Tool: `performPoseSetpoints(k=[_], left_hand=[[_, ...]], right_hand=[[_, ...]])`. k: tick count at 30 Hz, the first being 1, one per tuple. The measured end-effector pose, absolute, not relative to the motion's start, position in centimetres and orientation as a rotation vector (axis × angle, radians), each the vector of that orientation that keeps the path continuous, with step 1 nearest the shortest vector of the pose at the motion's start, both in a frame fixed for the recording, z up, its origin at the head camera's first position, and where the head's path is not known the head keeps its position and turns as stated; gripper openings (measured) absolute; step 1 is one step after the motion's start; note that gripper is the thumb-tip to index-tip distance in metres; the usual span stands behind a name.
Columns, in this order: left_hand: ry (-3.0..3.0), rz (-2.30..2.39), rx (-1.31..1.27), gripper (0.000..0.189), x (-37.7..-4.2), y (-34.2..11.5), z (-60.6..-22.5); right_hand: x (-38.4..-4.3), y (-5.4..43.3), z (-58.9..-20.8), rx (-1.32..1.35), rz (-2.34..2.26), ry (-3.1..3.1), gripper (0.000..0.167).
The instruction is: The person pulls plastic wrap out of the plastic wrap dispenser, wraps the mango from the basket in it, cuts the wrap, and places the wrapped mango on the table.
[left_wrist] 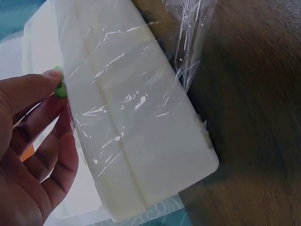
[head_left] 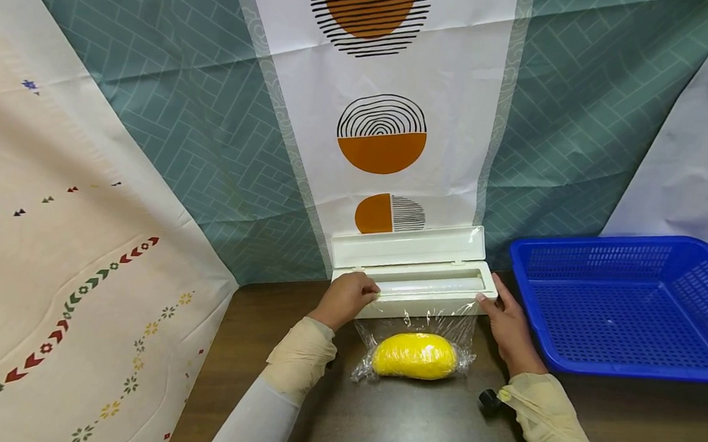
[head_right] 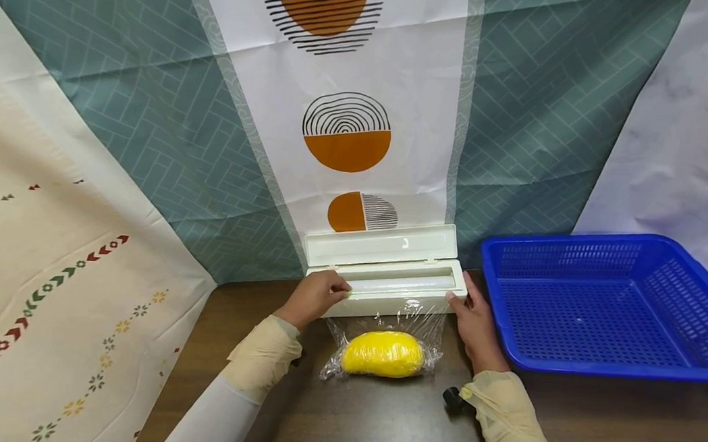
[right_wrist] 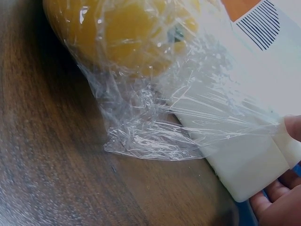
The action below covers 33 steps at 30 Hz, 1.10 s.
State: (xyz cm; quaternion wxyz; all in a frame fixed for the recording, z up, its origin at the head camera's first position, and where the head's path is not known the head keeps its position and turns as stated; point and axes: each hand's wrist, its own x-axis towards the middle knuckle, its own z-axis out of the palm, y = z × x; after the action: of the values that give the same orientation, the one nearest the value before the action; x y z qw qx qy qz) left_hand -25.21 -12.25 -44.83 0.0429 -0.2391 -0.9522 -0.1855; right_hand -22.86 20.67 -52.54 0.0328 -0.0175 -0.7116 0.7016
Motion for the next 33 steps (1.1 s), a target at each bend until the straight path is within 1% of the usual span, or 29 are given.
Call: performPoseSetpoints(k=[28, 33], left_hand=[[-2.904, -0.547, -0.690, 0.014, -24.9, -13.8, -44.9], [-2.911, -0.521, -0.689, 0.015, -24.8, -13.9, -44.8]], right_hand=[[-22.8, 20.6, -52.5, -0.092, 2.154, -2.206, 0.070], [-22.8, 20.6, -52.6, -0.057, 2.159, -2.182, 0.070]])
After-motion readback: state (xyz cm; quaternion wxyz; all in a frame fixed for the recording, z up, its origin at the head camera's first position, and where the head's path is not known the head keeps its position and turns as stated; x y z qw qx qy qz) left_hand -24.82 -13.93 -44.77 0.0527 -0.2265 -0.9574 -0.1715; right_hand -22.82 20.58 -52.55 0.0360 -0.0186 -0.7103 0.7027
